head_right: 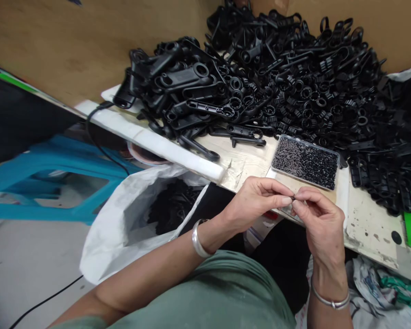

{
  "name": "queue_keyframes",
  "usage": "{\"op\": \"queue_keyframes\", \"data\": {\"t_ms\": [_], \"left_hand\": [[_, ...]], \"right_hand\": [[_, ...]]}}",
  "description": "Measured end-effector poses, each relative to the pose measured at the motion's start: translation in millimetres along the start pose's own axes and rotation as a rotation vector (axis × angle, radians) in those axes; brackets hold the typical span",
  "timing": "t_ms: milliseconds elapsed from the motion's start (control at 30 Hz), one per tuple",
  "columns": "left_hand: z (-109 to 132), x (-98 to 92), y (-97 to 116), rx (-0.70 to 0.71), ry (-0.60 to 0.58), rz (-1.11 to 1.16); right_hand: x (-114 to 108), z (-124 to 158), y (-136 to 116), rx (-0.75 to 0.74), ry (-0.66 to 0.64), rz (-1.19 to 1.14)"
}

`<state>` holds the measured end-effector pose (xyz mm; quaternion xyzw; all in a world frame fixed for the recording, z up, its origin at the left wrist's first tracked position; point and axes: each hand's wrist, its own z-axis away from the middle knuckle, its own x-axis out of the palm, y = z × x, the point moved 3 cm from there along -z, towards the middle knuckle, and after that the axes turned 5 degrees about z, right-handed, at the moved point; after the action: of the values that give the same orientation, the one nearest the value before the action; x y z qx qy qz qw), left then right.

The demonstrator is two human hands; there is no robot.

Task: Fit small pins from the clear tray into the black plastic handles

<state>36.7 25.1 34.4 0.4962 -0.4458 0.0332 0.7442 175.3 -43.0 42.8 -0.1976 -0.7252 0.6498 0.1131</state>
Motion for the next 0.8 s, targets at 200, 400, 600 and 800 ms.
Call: {"op": "queue_keyframes", "data": {"t_ms": [200, 400, 600, 800], "left_hand": [[1, -2.1, -2, 0.000, 0.008, -0.031], [1, -1.6, -3, 0.050, 0.026, -0.043], [3, -1.8, -4, 0.067, 0.023, -0.100], [2, -6.2, -7, 0.045, 0.038, -0.157]], "right_hand": [[-2, 5, -1, 0.011, 0.071, 0.108], [-4, 16, -12, -0.093, 0.140, 0.370], [-1, 24, -24, -0.276, 0.152, 0.659], [6, 19, -28, -0.387, 0.109, 0.805]]}}
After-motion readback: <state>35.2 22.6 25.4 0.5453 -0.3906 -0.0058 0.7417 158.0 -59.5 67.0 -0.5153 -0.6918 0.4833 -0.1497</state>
